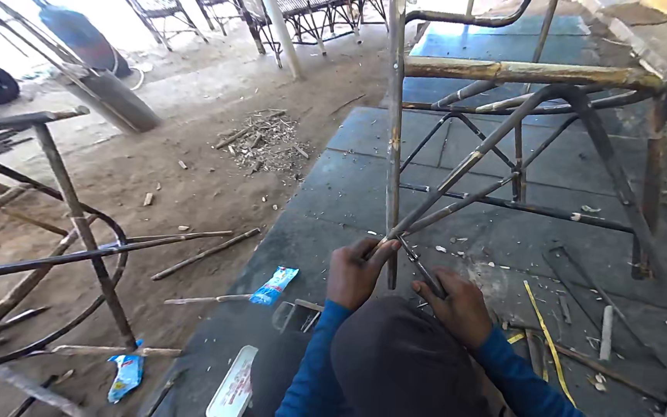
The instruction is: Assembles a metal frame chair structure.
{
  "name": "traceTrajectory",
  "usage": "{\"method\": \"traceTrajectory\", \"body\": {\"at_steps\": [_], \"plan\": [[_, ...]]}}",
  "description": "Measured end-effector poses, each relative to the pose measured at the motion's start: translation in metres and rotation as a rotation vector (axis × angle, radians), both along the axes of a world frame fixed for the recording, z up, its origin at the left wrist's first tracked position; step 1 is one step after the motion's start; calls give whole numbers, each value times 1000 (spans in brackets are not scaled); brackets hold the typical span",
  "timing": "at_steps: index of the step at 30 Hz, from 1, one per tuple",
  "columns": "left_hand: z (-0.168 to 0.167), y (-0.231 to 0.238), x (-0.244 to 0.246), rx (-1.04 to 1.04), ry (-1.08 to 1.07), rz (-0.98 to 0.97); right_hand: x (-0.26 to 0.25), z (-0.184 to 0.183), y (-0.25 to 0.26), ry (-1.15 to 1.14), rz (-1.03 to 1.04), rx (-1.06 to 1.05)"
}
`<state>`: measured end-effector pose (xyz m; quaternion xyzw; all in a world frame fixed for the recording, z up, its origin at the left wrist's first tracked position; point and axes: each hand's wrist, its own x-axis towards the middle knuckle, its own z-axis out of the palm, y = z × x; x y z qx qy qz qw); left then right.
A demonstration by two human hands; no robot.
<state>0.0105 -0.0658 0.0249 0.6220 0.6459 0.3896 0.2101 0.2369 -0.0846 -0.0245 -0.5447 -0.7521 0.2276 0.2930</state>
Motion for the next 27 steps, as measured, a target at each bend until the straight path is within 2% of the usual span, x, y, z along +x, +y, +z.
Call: {"method": "traceTrajectory", "body": {"at_steps": [4, 9, 12, 14, 17, 19, 20, 21, 24, 25, 27], "plan": [[-1, 0, 4, -19, -26, 2, 0, 9, -8, -53, -26, -40], [-3, 7, 7, 1, -84, -12, 2, 46, -23, 7, -64, -264], [5, 10, 6, -16, -101, -66, -2, 31, -12, 70, -15, -284], [13, 12, 5, -42, -69, -85, -9, -3, 8, 34, -32, -190], [14, 14, 5, -36, -39, -83, -20, -51, 46, -11, -134, 174], [14, 14, 3, -36, -42, -92, -22, -70, 70, 17, -158, 407], [14, 13, 2, -35, -40, -92, -21, -71, 72, 21, -148, 436], [14, 13, 0, -28, -32, -86, -19, -62, 65, 9, -133, 389], [16, 19, -5, -7, -24, -86, -5, -4, 23, 22, -59, 17], [15, 18, -4, -25, -56, -107, 0, 4, 11, 38, -52, -39], [16, 16, 3, -61, -117, -151, 6, -3, 7, 4, -91, -10]]}}
